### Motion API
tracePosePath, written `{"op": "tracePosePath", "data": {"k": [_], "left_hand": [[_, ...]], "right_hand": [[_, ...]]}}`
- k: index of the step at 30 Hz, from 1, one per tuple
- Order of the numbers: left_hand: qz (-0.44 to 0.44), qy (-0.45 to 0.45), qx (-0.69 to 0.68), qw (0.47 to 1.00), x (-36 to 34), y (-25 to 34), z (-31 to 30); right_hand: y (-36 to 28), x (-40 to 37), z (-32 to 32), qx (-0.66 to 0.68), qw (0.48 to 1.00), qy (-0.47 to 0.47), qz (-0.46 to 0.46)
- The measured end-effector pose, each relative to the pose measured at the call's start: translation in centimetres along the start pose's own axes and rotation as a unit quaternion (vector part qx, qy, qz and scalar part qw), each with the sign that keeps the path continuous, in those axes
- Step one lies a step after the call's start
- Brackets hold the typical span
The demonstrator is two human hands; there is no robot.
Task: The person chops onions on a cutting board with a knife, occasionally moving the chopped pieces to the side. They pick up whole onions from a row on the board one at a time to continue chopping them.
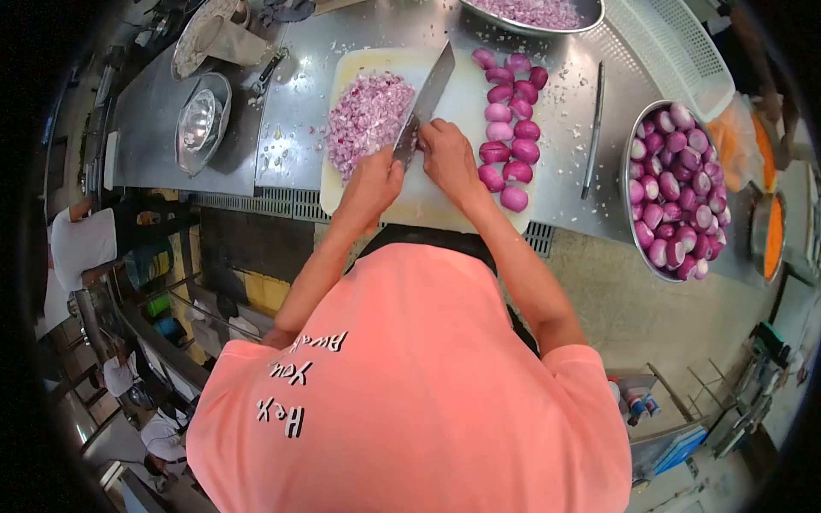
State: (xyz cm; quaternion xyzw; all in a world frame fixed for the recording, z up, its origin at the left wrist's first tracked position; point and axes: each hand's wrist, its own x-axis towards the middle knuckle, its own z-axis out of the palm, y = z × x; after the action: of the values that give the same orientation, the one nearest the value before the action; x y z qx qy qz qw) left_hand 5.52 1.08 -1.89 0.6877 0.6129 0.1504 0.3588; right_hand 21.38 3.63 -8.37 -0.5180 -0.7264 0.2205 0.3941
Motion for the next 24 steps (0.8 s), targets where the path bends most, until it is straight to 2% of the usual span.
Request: {"op": "tracePosePath", "data": {"k": [3, 5, 9, 11, 14, 17, 21, 23, 24], "left_hand": [[0.018, -0.002, 0.007, 1.0, -0.9, 0.2, -1.0], [0.051, 0.042, 0.024, 0.998, -1.2, -0.7, 0.6], [0.058, 0.045, 0.04, 0.996, 0.1, 0.0, -0.1], [0.048, 0.048, 0.042, 0.997, -1.6, 0.6, -1.7], [0.03, 0.029, 0.079, 0.996, -1.1, -0.6, -0.7], [0.055, 0.046, 0.062, 0.996, -0.5, -1.3, -0.6], [0.038, 0.045, 0.042, 0.997, -1.5, -0.4, -1.0], [0.087, 0.064, 0.048, 0.993, -0.3, -1.6, 0.9], [0.083, 0.049, 0.05, 0.994, 0.2, -1.2, 0.7]], "right_hand": [[0.2, -0.1, 0.1, 0.006, 1.0, 0.01, 0.006], [0.1, 0.3, -0.1, 0.005, 1.0, 0.012, 0.013], [-0.1, -0.4, -0.5, 0.009, 1.0, 0.002, 0.026], [-0.2, -0.9, -0.3, 0.012, 0.999, 0.009, 0.031], [-0.4, -0.7, -0.4, 0.013, 0.999, 0.014, 0.043], [-0.6, -0.1, 0.0, 0.02, 0.999, 0.014, 0.046], [0.1, -0.2, 0.6, 0.035, 0.998, 0.026, 0.051], [0.0, -0.1, 0.6, 0.029, 0.998, 0.019, 0.054], [-0.1, 0.0, 0.6, 0.023, 0.998, 0.017, 0.053]]}}
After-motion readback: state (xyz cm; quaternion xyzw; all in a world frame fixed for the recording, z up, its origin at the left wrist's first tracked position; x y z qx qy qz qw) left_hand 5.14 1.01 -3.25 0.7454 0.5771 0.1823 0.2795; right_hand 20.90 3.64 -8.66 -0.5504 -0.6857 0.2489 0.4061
